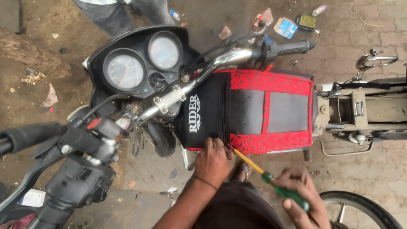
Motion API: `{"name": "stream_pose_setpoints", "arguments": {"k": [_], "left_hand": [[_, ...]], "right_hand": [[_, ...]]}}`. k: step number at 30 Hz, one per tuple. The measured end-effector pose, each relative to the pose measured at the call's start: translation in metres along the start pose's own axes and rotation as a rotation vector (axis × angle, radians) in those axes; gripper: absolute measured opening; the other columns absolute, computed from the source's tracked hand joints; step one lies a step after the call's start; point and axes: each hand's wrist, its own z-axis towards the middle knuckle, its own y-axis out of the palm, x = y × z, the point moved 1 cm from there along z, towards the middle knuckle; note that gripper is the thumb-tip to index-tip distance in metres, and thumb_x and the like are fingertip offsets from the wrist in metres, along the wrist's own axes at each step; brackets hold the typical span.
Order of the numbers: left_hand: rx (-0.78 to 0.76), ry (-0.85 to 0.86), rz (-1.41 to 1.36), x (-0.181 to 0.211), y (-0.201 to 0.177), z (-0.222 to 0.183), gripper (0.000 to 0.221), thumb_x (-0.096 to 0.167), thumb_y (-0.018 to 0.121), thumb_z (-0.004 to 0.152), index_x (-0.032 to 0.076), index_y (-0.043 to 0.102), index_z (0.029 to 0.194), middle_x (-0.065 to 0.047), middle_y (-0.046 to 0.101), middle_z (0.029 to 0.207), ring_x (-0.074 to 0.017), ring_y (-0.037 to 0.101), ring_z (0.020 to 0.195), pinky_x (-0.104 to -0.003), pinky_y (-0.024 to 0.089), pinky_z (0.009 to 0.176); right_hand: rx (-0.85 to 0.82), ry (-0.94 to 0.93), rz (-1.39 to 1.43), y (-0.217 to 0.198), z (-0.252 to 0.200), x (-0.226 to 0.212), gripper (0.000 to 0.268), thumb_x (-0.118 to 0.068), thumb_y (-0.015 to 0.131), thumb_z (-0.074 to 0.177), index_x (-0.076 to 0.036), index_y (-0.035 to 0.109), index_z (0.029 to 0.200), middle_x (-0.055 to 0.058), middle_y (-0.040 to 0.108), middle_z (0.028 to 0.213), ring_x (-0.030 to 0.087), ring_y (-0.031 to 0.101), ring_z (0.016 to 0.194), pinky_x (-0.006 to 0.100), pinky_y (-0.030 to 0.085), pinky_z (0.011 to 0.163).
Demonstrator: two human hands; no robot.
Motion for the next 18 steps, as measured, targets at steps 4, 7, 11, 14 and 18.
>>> {"name": "stream_pose_setpoints", "arguments": {"k": [4,7,11,14,18], "left_hand": [[-0.006,-0.026,0.02,0.001,-0.002,0.006,0.021,0.016,0.07,0.076,0.0,0.059,0.086,-0.023,0.064,0.09,-0.04,0.071,0.067,-0.048,0.058,0.052],[0.037,0.013,0.008,-0.006,0.006,0.007,0.015,0.013,0.069,0.075,0.003,0.058,0.081,-0.019,0.063,0.086,-0.0385,0.07,0.065,-0.047,0.058,0.053],[0.133,0.13,-0.038,-0.016,0.009,0.004,0.014,0.012,0.068,0.074,0.005,0.058,0.08,-0.017,0.062,0.085,-0.0368,0.067,0.06,-0.046,0.057,0.051],[0.219,0.217,-0.076,-0.028,0.008,0.007,0.013,0.009,0.066,0.073,0.006,0.056,0.082,-0.015,0.06,0.086,-0.0337,0.065,0.06,-0.043,0.056,0.052],[0.115,0.368,-0.225,-0.043,-0.002,0.008,0.012,0.009,0.069,0.079,0.008,0.057,0.082,-0.012,0.058,0.082,-0.0301,0.064,0.058,-0.04,0.055,0.052]], "right_hand": [[-0.013,0.632,-0.21,-0.021,-0.056,0.063,0.039,-0.017,0.075,0.087,-0.007,0.071,0.124,0.02,0.067,0.106,0.022,0.066,0.088,0.036,0.057,0.077],[-0.027,0.827,-0.17,-0.011,-0.074,0.135,0.041,-0.014,0.082,0.089,-0.008,0.063,0.125,0.018,0.074,0.096,0.02,0.067,0.086,0.036,0.058,0.075],[-0.121,0.667,-0.244,0.025,-0.027,0.066,0.051,-0.018,0.078,0.086,-0.013,0.056,0.132,0.011,0.076,0.085,0.015,0.07,0.081,0.032,0.059,0.074],[-0.169,0.555,-0.463,0.029,-0.03,0.064,0.06,-0.02,0.072,0.085,-0.017,0.056,0.143,0.011,0.077,0.081,0.013,0.07,0.081,0.03,0.057,0.075],[-0.176,0.806,-0.495,0.027,-0.048,0.074,0.06,-0.027,0.075,0.088,-0.025,0.06,0.146,0.012,0.08,0.087,0.021,0.075,0.082,0.032,0.061,0.078]]}}
